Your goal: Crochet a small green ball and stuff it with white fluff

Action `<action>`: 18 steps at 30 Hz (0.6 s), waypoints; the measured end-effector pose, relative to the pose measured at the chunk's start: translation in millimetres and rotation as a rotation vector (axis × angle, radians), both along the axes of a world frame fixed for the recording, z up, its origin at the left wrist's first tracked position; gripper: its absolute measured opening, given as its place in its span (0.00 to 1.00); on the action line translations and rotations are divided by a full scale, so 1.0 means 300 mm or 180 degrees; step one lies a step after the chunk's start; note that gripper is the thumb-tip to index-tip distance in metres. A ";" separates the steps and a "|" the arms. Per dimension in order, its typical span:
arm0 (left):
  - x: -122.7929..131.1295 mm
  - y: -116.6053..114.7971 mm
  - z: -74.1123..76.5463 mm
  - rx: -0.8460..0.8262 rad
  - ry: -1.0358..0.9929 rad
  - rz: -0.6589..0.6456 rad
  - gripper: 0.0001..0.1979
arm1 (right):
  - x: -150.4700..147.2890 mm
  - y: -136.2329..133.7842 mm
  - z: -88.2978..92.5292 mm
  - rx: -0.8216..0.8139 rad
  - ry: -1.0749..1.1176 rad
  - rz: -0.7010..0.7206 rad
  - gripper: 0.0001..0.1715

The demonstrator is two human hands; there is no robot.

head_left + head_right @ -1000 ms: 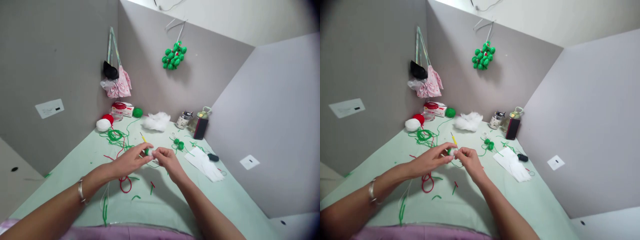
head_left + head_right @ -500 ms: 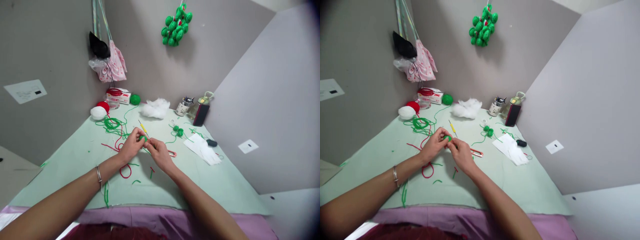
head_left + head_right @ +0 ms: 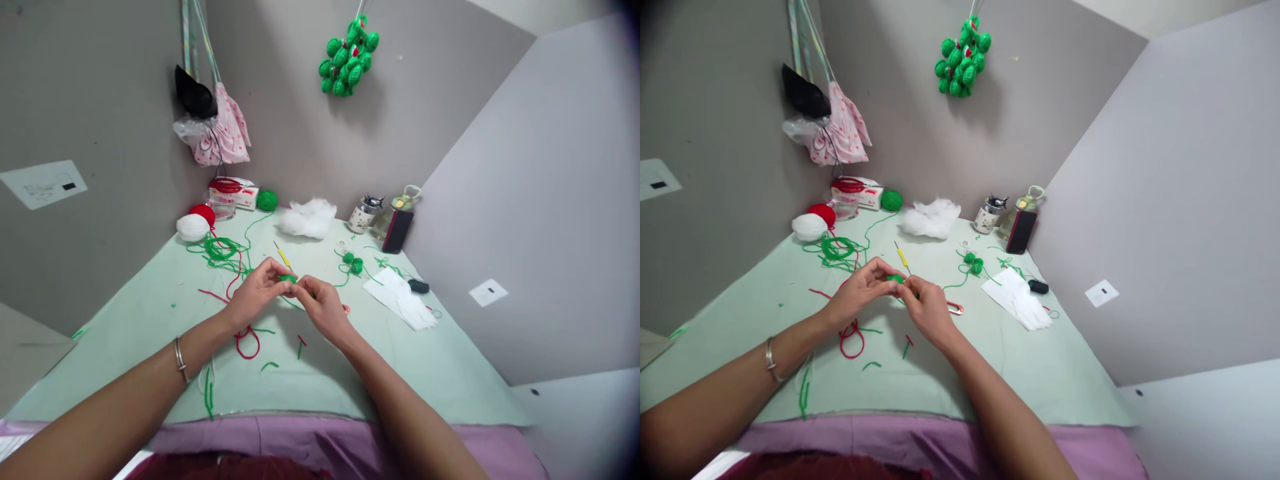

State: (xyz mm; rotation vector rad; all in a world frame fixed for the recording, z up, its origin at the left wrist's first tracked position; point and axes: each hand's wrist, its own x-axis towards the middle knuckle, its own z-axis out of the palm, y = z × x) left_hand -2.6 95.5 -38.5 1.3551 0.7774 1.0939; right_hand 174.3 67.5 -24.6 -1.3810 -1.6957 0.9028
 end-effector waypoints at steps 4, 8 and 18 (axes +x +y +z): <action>0.028 0.021 -0.040 0.0000 0.0091 0.0189 0.10 | -0.019 -0.020 -0.008 0.0034 -0.0133 0.0211 0.13; 0.052 0.046 -0.072 -0.0050 0.0156 0.0340 0.10 | -0.039 -0.015 -0.035 0.0111 -0.0122 0.0133 0.12; 0.001 0.040 -0.040 -0.0052 0.0169 0.0059 0.15 | 0.001 0.016 -0.020 0.0000 -0.0211 0.0264 0.18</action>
